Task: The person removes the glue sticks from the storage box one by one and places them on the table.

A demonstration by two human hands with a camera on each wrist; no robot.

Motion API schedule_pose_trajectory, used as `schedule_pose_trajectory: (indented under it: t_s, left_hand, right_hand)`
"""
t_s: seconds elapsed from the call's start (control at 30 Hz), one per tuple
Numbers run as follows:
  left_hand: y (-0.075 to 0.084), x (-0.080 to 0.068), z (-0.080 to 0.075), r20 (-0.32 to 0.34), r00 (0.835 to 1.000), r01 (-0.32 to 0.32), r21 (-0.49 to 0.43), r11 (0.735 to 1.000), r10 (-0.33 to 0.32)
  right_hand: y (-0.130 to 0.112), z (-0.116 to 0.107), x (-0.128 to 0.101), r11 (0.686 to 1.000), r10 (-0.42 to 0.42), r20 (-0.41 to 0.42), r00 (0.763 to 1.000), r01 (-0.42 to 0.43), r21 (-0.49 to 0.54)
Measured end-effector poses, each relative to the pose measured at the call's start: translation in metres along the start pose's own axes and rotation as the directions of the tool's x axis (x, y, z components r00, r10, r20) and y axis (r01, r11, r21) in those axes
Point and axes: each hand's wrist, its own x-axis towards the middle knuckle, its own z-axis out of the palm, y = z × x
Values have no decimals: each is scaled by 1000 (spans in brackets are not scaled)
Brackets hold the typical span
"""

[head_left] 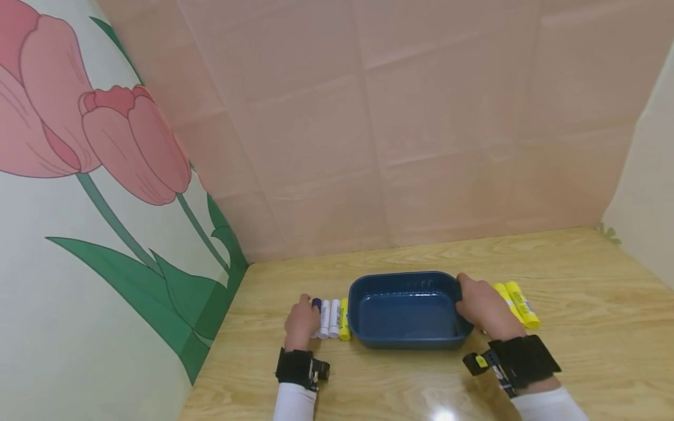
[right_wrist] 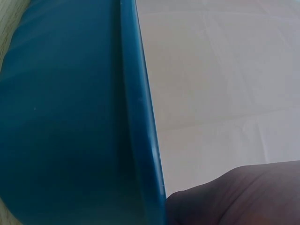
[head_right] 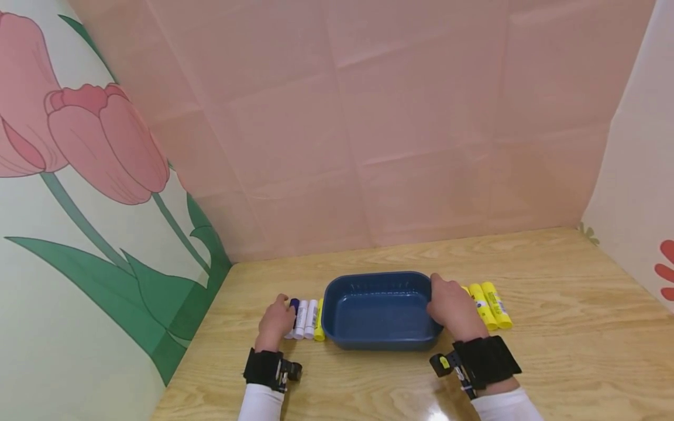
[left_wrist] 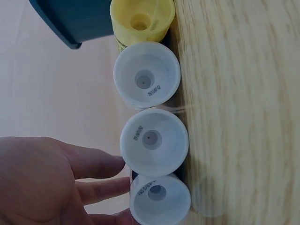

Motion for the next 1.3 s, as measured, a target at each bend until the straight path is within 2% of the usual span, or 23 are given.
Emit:
schedule_pose_trajectory:
  t_s: [0.47, 1.1, 1.3]
  left_hand:
    - [0, -4, -6, -50, 998, 36, 18, 999, -35]
    - [3, -4, -6, -61, 998, 14, 12, 1000, -13]
    - [6, -5, -7, -90, 996, 26, 28, 999, -24]
  right_hand:
    - [-8, 0, -1, 999, 29, 13, 999, -30, 25]
    - [-5, -2, -4, 998, 54, 13, 998, -55, 42]
    - [-6, -2, -7, 996, 61, 12, 998, -62, 69]
